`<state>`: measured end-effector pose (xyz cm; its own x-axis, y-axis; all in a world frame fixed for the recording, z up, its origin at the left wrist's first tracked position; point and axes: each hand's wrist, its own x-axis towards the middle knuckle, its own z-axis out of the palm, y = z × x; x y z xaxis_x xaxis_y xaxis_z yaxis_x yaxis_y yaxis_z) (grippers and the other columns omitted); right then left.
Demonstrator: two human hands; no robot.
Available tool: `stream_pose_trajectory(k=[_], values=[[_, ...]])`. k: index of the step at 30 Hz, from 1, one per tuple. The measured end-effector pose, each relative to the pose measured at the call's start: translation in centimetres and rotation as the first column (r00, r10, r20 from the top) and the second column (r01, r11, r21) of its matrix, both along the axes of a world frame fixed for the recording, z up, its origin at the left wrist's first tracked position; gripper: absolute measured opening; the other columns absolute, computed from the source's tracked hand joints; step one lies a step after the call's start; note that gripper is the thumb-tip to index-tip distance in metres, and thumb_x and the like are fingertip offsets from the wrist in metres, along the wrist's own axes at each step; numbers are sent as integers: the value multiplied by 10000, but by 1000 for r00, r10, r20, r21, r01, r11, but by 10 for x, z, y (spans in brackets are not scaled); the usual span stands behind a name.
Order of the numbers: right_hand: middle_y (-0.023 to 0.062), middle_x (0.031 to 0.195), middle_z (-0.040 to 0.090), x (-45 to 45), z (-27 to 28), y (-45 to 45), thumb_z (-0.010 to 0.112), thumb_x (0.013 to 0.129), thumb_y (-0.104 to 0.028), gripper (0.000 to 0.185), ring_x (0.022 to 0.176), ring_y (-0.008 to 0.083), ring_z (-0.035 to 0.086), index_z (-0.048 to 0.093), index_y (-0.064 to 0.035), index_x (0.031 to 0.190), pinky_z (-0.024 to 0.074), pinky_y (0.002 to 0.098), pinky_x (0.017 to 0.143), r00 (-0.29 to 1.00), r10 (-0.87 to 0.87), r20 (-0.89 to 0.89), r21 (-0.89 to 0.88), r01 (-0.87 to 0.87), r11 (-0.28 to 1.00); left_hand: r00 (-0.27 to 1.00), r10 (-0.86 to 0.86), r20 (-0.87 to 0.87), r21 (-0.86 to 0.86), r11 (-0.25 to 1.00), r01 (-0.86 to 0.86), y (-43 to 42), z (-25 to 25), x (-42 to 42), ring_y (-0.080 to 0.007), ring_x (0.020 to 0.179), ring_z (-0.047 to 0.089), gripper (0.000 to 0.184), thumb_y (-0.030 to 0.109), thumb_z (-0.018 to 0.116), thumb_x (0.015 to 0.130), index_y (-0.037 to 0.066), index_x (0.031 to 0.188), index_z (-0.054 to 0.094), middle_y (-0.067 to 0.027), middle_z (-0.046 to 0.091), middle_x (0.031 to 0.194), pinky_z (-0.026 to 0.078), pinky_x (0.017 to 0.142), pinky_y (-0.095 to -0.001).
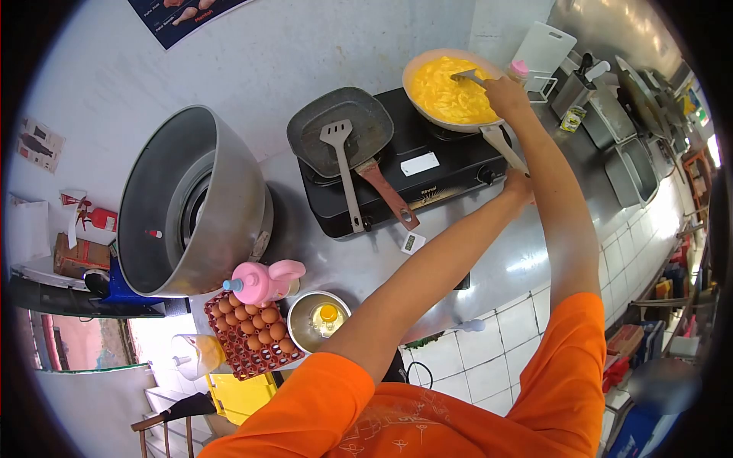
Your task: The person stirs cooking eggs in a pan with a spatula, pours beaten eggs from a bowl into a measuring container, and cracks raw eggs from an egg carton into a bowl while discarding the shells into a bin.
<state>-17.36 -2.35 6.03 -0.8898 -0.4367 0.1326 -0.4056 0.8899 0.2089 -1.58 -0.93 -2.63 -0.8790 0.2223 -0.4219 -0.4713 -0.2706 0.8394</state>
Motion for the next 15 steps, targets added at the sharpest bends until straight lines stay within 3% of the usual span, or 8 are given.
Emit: stream_pose_trajectory(k=[2, 3, 5, 7, 10, 13, 15], values=[[168, 1034, 708, 1, 22, 3, 578, 923, -223, 248, 985, 345, 685, 691, -114, 1115, 558, 470, 824, 999, -30, 13, -58, 31, 998, 999, -29, -35, -160, 987, 23, -13, 31, 15, -162, 695, 655, 337, 223, 598, 956, -107, 1019, 573, -134, 680, 896, 503, 551, -308], [163, 1039, 708, 4, 36, 5, 577, 911, -219, 249, 1013, 336, 681, 701, -131, 1108, 555, 468, 833, 998, -53, 39, -111, 57, 992, 999, -23, -31, -156, 988, 18, -13, 35, 17, -162, 695, 655, 337, 223, 598, 956, -107, 1019, 573, -134, 680, 896, 503, 551, -308], [160, 1052, 707, 10, 65, 19, 609, 889, -251, 254, 1036, 335, 672, 707, -157, 1103, 541, 476, 867, 1000, -7, 2, -119, 7, 993, 995, 104, 12, -90, 991, -102, -11, 37, 19, -150, 703, 648, 350, 216, 567, 972, -114, 1079, 519, -127, 669, 885, 519, 557, -305], [158, 1054, 708, 10, 96, 36, 633, 868, -254, 251, 1053, 332, 666, 714, -163, 1087, 530, 466, 901, 998, 62, 3, 6, -63, 998, 997, 76, -2, -64, 995, -76, -12, 30, 16, -147, 704, 646, 364, 217, 561, 977, -115, 1105, 484, -126, 661, 883, 527, 569, -299], [150, 1042, 711, 75, 148, 27, 645, 850, -220, 239, 1018, 336, 683, 727, -154, 1065, 550, 457, 867, 1000, -8, 24, 161, 4, 987, 999, 47, -24, -20, 999, -48, -13, 29, 19, -144, 709, 646, 391, 213, 553, 983, -104, 1159, 407, -123, 648, 879, 534, 587, -285], [149, 1009, 716, 90, 132, 27, 637, 839, -161, 204, 962, 337, 704, 737, -101, 1007, 573, 451, 807, 992, -97, 76, 319, 68, 945, 997, 69, -34, -2, 998, -69, -13, 29, 21, -144, 723, 650, 409, 205, 547, 985, -81, 1197, 345, -125, 644, 882, 533, 602, -282], [155, 999, 717, 99, 106, 30, 622, 844, -141, 183, 939, 334, 712, 735, -72, 970, 581, 446, 782, 998, -62, -12, 265, 63, 962, 996, 81, -38, -7, 997, -81, -8, 24, 20, -144, 733, 654, 412, 201, 542, 986, -70, 1207, 325, -127, 645, 888, 532, 610, -286]])
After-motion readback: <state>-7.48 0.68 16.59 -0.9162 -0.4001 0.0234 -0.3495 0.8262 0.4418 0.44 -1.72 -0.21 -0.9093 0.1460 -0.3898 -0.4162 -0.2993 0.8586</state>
